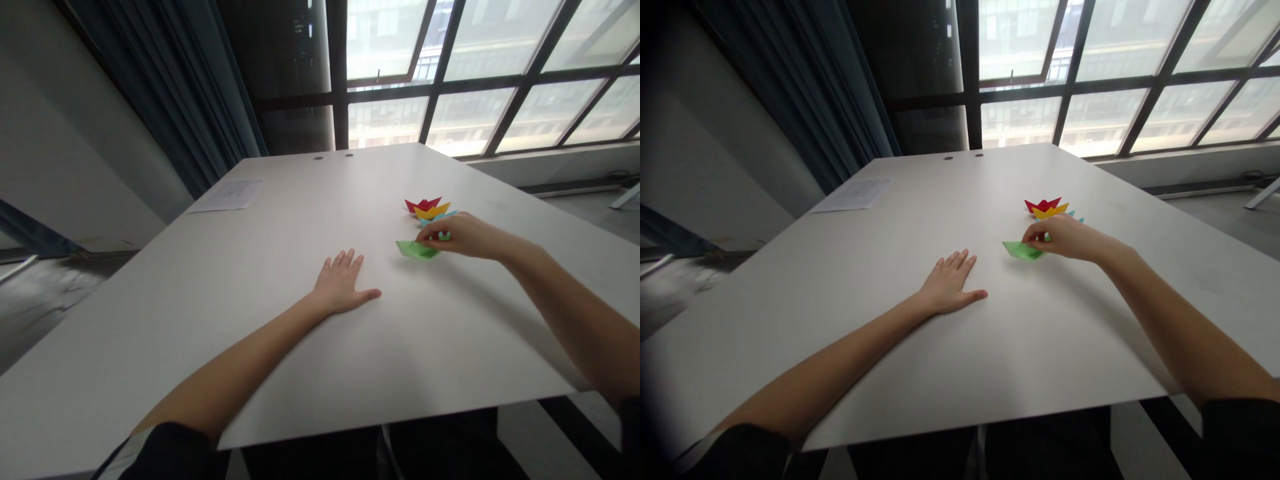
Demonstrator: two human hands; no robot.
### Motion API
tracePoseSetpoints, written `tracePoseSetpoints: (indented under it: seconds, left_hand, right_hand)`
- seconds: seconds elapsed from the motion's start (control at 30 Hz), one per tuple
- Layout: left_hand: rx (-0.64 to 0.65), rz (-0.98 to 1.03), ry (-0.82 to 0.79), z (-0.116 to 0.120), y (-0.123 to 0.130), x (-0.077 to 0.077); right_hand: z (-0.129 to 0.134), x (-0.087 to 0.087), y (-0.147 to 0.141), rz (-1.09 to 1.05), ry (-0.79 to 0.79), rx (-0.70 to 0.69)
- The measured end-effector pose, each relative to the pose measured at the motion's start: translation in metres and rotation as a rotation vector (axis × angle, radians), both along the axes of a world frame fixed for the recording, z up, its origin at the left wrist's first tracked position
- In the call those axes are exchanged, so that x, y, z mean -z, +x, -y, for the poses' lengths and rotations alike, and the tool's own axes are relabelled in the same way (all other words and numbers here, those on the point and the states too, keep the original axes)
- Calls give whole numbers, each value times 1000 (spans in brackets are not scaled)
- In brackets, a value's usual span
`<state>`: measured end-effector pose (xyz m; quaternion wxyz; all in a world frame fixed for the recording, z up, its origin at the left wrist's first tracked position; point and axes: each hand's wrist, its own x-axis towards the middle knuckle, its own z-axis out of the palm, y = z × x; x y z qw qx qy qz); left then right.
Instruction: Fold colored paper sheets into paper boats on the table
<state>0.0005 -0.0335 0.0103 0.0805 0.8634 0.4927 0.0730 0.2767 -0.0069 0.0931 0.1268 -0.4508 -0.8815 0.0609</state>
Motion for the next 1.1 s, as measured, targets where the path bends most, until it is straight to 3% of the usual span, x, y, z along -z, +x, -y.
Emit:
tracePoseSetpoints:
  seconds: [0.13, 0.4, 0.77, 1.1]
  left_hand:
    - [8, -53, -18, 1, 0, -1]
    - [9, -45, -6, 3, 3, -6]
    - [8, -45, 2, 2, 5, -6]
    - [8, -45, -1, 2, 4, -5]
  right_hand:
    - [-1, -2, 40, 40, 6, 123]
    - [8, 18, 97, 62, -74, 255]
    - [0, 28, 105, 59, -70, 230]
    - [5, 14, 108, 25, -74, 280]
